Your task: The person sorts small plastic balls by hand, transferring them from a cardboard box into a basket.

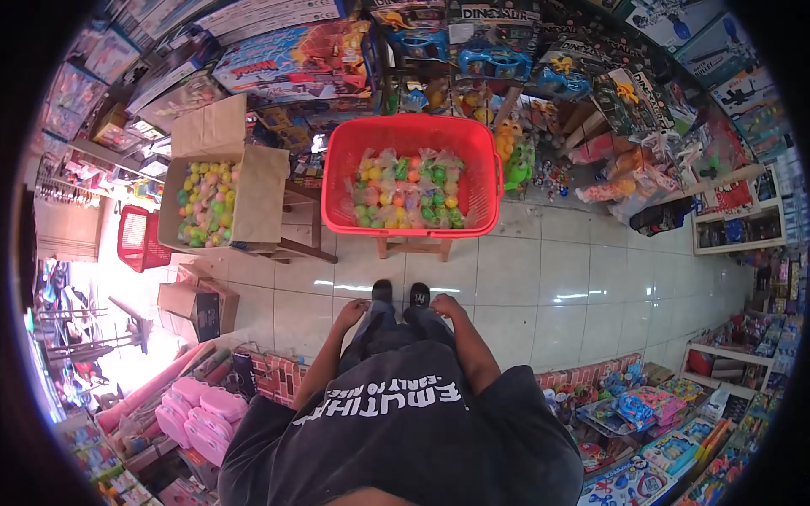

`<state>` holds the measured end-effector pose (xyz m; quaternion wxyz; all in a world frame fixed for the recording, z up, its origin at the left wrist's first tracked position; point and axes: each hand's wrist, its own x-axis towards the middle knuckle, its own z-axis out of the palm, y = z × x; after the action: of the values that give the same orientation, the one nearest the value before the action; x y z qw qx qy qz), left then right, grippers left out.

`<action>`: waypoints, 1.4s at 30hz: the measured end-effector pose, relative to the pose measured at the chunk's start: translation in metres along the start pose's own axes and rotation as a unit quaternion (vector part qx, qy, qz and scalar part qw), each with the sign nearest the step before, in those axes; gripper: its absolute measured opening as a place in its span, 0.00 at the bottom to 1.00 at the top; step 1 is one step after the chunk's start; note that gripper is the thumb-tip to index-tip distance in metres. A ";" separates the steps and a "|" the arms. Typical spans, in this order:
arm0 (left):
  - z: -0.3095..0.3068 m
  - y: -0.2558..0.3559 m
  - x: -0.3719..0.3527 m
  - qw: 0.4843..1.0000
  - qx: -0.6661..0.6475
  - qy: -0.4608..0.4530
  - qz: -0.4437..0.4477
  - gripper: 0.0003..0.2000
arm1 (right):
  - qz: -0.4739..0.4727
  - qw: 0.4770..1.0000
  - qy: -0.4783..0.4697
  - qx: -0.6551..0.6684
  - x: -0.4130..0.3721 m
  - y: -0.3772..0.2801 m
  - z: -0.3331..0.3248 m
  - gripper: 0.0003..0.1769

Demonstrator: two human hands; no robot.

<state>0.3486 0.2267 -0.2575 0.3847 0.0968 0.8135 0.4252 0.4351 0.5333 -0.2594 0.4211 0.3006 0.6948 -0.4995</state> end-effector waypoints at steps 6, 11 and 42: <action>-0.006 -0.062 -0.039 0.989 -0.040 0.119 -0.077 0.13 | -0.049 0.998 0.003 0.045 -0.007 -0.014 0.017 0.13; -0.031 -0.101 -0.047 0.985 -0.148 0.068 -0.061 0.13 | 0.001 0.998 0.052 0.033 -0.001 -0.024 0.045 0.12; -0.368 0.030 -0.137 0.892 -0.167 0.377 0.186 0.09 | -0.394 0.901 -0.174 0.046 -0.095 -0.484 0.239 0.12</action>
<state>0.1768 -0.0482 -0.0334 -0.0267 0.0133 0.7813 0.6234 0.1413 0.1520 0.0034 0.2896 -0.0704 0.6489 -0.7000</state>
